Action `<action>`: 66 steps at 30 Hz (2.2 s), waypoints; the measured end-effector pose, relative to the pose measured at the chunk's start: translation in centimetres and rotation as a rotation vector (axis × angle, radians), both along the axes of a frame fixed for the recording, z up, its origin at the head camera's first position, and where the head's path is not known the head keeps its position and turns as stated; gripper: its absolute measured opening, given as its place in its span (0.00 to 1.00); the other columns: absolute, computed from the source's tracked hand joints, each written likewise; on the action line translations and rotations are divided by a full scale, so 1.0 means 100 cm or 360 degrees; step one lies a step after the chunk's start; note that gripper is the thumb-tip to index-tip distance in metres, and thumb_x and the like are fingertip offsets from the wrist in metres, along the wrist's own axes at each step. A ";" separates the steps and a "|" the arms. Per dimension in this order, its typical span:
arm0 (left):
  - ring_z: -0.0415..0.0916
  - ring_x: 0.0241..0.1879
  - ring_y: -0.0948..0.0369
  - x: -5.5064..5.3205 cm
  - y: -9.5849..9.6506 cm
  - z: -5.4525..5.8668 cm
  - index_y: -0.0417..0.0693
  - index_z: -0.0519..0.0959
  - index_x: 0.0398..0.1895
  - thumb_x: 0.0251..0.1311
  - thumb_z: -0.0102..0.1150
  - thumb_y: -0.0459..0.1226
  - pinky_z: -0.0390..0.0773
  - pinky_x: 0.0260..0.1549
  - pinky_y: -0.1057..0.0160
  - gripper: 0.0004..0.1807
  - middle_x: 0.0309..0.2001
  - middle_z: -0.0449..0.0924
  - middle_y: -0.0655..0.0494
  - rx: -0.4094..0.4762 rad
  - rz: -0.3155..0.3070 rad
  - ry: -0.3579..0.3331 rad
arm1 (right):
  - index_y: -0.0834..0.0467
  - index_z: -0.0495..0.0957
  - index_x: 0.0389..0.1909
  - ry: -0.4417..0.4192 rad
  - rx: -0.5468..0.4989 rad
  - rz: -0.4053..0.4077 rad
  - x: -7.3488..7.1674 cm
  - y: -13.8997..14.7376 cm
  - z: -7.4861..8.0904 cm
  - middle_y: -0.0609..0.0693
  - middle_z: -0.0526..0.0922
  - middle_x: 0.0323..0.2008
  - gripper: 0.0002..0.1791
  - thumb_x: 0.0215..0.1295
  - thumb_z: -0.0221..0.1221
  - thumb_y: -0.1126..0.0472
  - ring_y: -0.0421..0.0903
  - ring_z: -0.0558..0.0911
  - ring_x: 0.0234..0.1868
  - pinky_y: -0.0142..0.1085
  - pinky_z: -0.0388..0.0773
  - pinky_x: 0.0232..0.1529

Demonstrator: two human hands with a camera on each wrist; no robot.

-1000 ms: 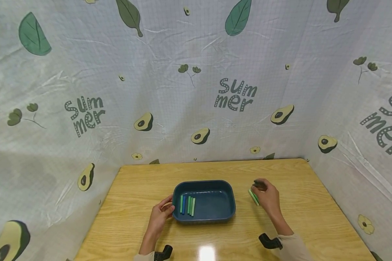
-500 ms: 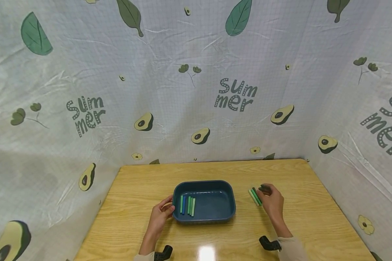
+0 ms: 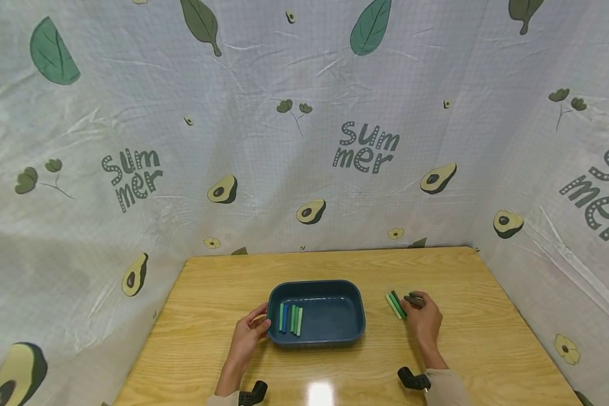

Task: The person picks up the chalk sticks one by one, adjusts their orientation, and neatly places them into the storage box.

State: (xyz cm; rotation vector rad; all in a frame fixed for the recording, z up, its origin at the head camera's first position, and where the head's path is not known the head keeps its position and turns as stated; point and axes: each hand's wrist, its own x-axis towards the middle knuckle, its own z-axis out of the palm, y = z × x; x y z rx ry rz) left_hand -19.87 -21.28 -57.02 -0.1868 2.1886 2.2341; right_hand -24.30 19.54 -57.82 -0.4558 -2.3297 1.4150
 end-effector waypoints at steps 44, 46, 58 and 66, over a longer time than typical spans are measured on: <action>0.78 0.48 0.60 -0.001 -0.003 -0.004 0.35 0.68 0.68 0.66 0.55 0.28 0.80 0.36 0.67 0.26 0.60 0.68 0.34 0.0013 -0.0024 0.0020 | 0.64 0.81 0.48 -0.0120 0.0110 -0.0115 -0.015 -0.018 -0.019 0.65 0.86 0.42 0.16 0.59 0.64 0.64 0.63 0.83 0.42 0.54 0.74 0.44; 0.78 0.48 0.59 -0.001 -0.003 -0.004 0.34 0.68 0.68 0.66 0.56 0.28 0.80 0.36 0.67 0.26 0.60 0.68 0.34 0.0007 -0.0021 0.0028 | 0.64 0.81 0.48 -0.0129 0.0085 -0.0099 -0.014 -0.017 -0.019 0.65 0.86 0.42 0.16 0.59 0.64 0.64 0.63 0.83 0.42 0.54 0.74 0.44; 0.77 0.49 0.56 -0.002 -0.002 -0.003 0.38 0.69 0.68 0.66 0.54 0.26 0.79 0.35 0.67 0.26 0.61 0.69 0.36 0.0026 -0.0003 -0.0037 | 0.63 0.78 0.54 -0.0198 -0.0046 0.0013 -0.008 -0.007 -0.010 0.67 0.84 0.47 0.19 0.63 0.63 0.61 0.63 0.82 0.45 0.53 0.76 0.47; 0.77 0.50 0.55 -0.002 -0.002 -0.002 0.37 0.69 0.68 0.66 0.55 0.27 0.80 0.37 0.66 0.26 0.61 0.69 0.36 0.0029 -0.0014 -0.0036 | 0.64 0.75 0.58 -0.0248 -0.0024 0.0145 -0.003 -0.002 0.002 0.68 0.83 0.49 0.21 0.66 0.60 0.62 0.64 0.82 0.47 0.54 0.75 0.49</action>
